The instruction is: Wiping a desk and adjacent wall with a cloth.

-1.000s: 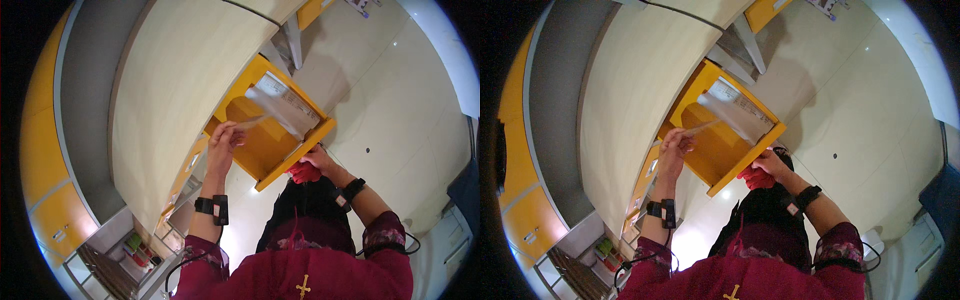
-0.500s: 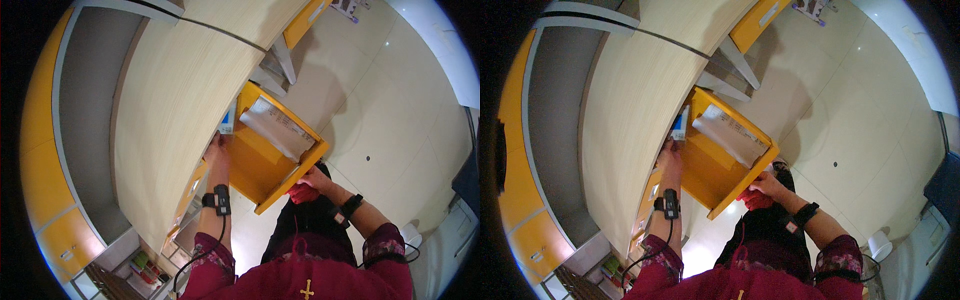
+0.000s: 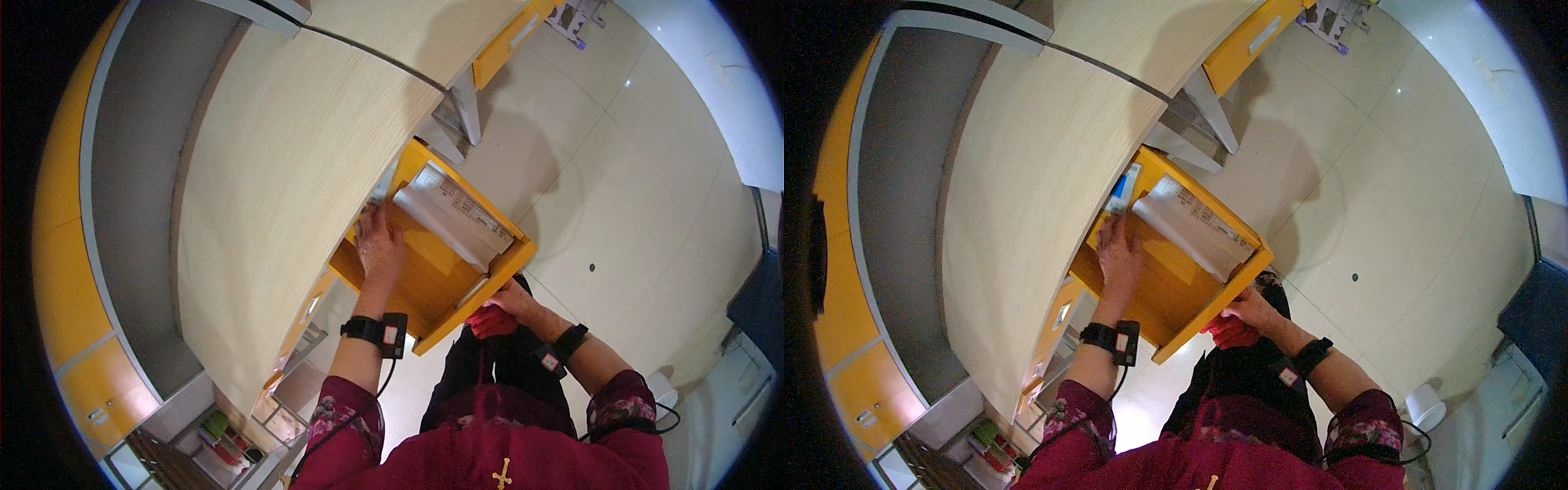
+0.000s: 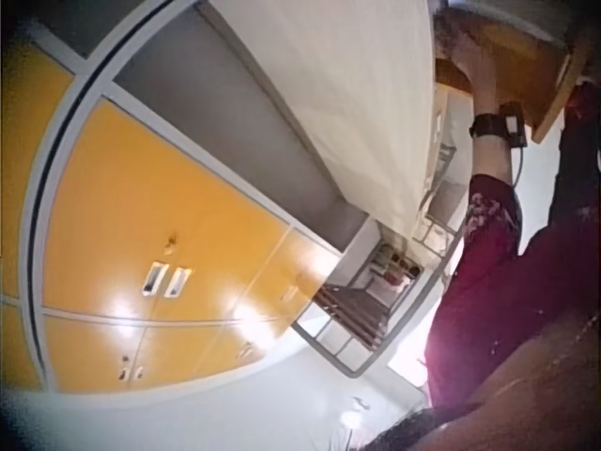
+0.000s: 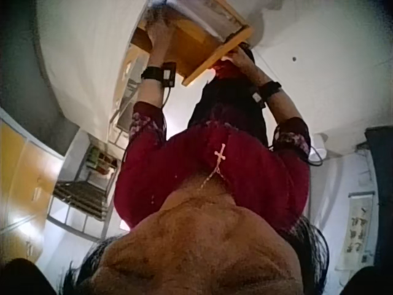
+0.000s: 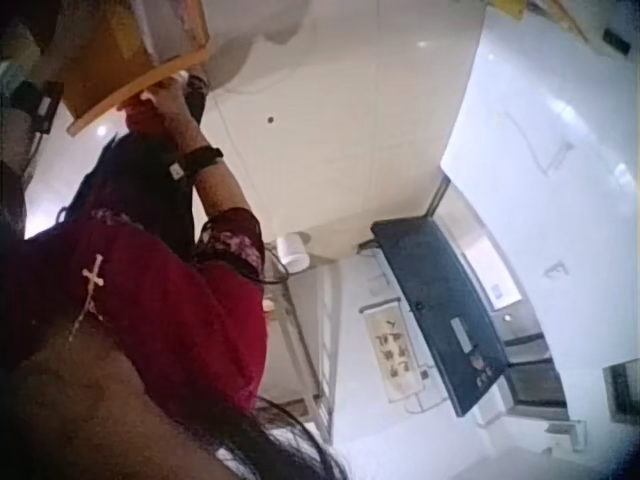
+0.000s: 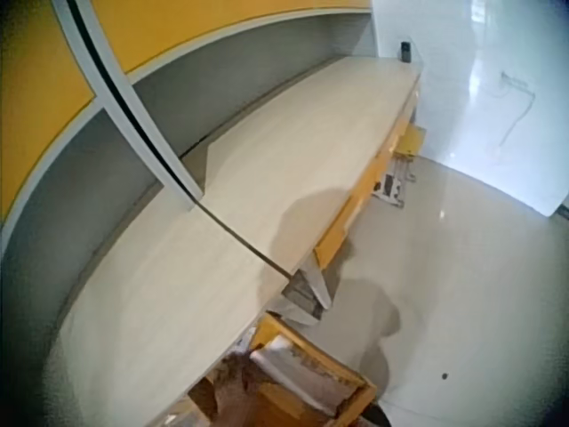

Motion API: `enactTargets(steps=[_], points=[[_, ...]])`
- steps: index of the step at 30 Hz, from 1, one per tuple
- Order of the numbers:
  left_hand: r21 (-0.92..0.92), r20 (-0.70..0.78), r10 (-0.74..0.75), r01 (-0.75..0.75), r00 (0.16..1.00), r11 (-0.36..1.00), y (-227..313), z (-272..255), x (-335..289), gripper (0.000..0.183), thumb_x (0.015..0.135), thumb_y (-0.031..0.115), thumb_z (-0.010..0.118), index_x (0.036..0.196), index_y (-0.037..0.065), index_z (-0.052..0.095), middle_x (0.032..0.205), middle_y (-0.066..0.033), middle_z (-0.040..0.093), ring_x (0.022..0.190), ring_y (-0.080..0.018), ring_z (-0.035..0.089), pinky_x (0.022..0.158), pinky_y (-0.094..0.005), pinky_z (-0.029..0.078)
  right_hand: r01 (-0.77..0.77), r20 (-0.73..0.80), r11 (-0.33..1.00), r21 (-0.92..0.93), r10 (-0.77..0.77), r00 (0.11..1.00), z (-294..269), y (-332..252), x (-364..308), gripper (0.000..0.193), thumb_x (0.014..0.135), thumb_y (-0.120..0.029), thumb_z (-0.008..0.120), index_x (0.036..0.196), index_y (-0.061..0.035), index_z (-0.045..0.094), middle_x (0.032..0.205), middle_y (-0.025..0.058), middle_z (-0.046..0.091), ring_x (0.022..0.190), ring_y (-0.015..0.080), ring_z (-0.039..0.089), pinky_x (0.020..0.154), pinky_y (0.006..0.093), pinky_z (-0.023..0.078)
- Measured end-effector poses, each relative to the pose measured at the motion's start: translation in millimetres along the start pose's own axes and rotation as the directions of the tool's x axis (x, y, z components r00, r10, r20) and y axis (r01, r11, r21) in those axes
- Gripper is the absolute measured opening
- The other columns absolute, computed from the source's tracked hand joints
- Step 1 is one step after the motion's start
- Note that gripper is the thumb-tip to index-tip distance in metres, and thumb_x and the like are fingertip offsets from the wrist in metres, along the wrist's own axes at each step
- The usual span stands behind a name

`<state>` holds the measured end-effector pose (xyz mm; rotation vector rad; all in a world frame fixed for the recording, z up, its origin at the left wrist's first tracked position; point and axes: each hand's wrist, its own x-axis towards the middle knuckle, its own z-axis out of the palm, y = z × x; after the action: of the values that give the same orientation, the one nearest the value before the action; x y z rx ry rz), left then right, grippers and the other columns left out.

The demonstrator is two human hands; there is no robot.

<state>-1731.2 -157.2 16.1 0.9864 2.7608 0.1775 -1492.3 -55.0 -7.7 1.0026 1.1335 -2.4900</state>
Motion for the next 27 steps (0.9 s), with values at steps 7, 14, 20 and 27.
enactTargets(steps=[7,14,20,27], points=[[0.067,0.100,-0.135,0.129,0.986,0.989,-3.2,-13.2,22.3,0.051,0.073,0.018,0.055,0.121,0.013,0.039,0.129,-0.0143,0.033,0.117,-0.0312,0.032,0.093,-0.0482,0.028,0.071,-0.033,0.997,0.005,-0.071,0.997,3.1,-14.2,-4.5,0.013,0.069,0.001,0.054,0.081,-0.0025,0.058,0.071,0.0010,0.057,0.066,0.0102,0.052,0.063,0.0246,0.043],[0.088,0.038,-0.200,0.196,0.979,0.977,9.4,-21.8,20.7,0.056,0.074,0.020,0.056,0.124,0.009,0.033,0.125,-0.0161,0.035,0.118,-0.0334,0.029,0.095,-0.0494,0.024,-0.044,0.047,0.999,0.002,0.044,0.998,2.4,4.4,3.3,0.017,0.069,0.003,0.053,0.084,-0.0026,0.059,0.078,0.0022,0.059,0.074,0.0115,0.054,0.068,0.0252,0.043],[-0.266,-0.131,0.053,-0.087,0.990,0.960,25.5,-57.8,-37.3,0.038,0.075,0.008,0.053,0.112,0.004,0.046,0.115,-0.0174,0.042,0.110,-0.0331,0.038,0.092,-0.0422,0.033,0.074,0.004,0.983,-0.167,-0.074,0.997,21.5,-14.5,18.2,0.023,0.067,-0.004,0.053,0.089,-0.0009,0.056,0.077,0.0042,0.058,0.072,0.0127,0.054,0.067,0.0251,0.043],[-0.407,-0.221,-0.088,-0.010,0.971,0.913,3.4,-96.9,-112.9,0.026,0.074,0.001,0.050,0.099,0.002,0.054,0.104,-0.0155,0.051,0.097,-0.0313,0.049,0.085,-0.0382,0.038,0.062,0.063,0.998,-0.027,-0.060,0.996,70.7,-83.3,94.3,0.020,0.064,-0.004,0.050,0.083,0.0003,0.055,0.073,0.0065,0.057,0.065,0.0157,0.055,0.061,0.0278,0.045]])
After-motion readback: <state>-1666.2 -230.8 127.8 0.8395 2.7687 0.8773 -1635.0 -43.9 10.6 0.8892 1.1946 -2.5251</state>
